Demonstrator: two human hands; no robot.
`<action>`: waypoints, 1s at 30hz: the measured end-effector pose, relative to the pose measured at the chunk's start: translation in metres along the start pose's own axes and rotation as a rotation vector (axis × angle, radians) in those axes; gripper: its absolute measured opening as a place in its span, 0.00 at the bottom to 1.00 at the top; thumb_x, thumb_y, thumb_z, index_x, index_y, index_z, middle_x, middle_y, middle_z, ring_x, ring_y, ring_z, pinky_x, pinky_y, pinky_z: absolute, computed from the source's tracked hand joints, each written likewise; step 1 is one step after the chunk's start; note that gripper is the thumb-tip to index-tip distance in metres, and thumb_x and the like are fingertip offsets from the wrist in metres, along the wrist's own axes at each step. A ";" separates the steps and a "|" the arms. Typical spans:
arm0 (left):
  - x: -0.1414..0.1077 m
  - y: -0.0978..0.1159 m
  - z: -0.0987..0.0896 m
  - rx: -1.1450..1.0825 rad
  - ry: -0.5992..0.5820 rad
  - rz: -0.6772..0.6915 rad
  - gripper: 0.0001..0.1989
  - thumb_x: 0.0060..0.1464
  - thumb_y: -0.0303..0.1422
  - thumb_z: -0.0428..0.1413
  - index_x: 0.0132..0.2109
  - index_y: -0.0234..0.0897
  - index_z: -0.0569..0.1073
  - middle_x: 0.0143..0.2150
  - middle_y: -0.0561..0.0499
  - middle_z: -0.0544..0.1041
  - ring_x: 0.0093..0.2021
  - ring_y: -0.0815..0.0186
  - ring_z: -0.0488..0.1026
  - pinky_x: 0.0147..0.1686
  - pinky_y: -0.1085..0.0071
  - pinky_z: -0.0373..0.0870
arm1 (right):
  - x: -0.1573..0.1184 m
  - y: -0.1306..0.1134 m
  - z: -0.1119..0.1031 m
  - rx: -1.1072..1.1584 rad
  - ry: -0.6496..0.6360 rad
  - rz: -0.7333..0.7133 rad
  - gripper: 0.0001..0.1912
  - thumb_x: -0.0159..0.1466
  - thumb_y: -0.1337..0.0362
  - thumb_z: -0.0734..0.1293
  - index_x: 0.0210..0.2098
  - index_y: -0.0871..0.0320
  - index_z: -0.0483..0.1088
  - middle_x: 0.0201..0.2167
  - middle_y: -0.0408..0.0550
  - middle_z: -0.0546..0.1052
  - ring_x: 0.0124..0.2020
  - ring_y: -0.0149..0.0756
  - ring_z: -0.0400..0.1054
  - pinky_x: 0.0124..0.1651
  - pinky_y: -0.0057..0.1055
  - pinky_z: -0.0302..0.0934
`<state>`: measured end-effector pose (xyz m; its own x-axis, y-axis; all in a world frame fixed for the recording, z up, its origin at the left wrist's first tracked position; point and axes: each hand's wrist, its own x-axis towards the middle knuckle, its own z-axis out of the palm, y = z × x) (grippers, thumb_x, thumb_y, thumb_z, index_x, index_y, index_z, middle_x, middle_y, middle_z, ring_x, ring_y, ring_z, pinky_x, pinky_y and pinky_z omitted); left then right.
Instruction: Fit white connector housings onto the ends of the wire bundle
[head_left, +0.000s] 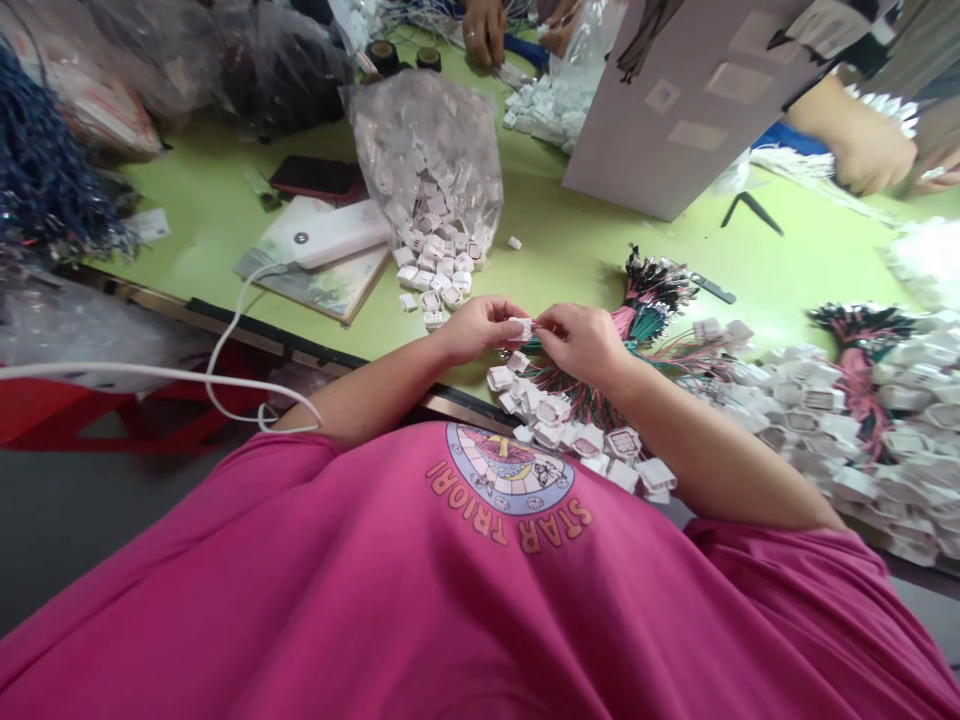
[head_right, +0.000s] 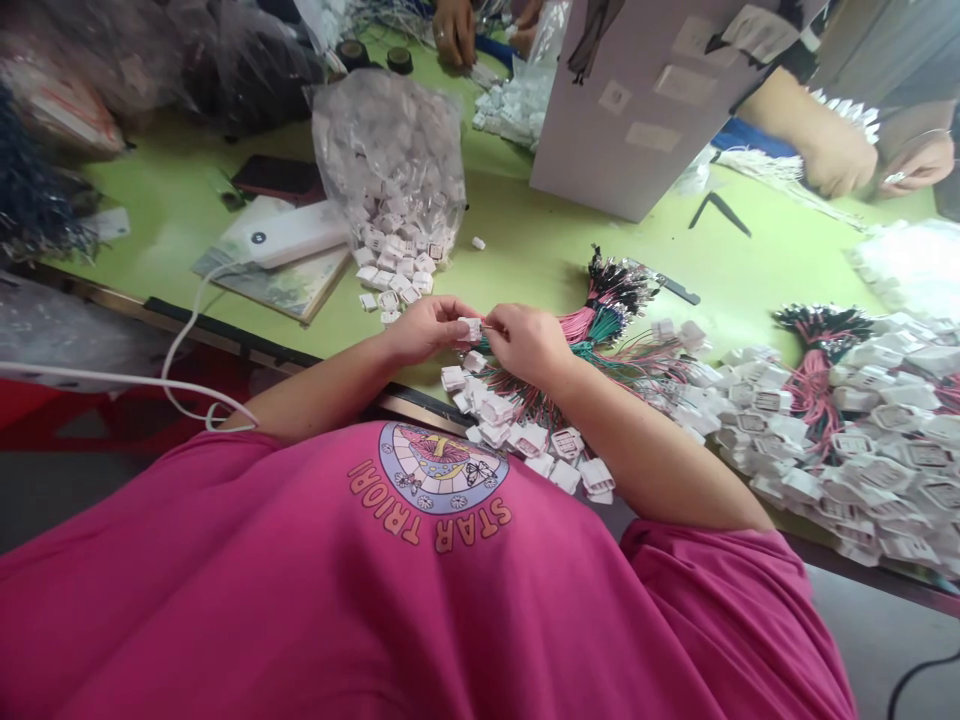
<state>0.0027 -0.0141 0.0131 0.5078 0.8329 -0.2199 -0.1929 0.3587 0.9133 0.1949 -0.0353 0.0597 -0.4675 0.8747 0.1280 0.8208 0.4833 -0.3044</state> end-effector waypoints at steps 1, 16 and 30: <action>0.000 0.000 0.001 0.002 0.000 0.004 0.22 0.38 0.39 0.69 0.39 0.30 0.74 0.33 0.48 0.78 0.31 0.71 0.76 0.35 0.73 0.74 | 0.000 0.001 0.001 0.044 0.003 0.015 0.11 0.62 0.64 0.59 0.32 0.59 0.72 0.30 0.49 0.77 0.30 0.34 0.66 0.34 0.29 0.53; -0.013 0.010 -0.007 0.410 -0.224 0.154 0.15 0.41 0.34 0.66 0.36 0.30 0.76 0.41 0.43 0.77 0.37 0.68 0.74 0.37 0.70 0.71 | 0.018 0.030 -0.003 0.321 -0.169 0.040 0.14 0.62 0.59 0.61 0.33 0.60 0.76 0.31 0.48 0.77 0.32 0.34 0.68 0.37 0.30 0.59; -0.017 0.013 -0.007 0.441 -0.266 0.112 0.17 0.42 0.33 0.65 0.41 0.31 0.74 0.37 0.47 0.76 0.34 0.70 0.73 0.36 0.71 0.70 | 0.022 0.039 -0.003 0.102 -0.097 0.153 0.09 0.54 0.68 0.62 0.31 0.60 0.73 0.27 0.47 0.75 0.29 0.34 0.65 0.34 0.30 0.55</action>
<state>-0.0142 -0.0206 0.0259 0.7106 0.7000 -0.0706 0.0845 0.0146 0.9963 0.2172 0.0030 0.0532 -0.3738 0.9274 -0.0169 0.8493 0.3349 -0.4081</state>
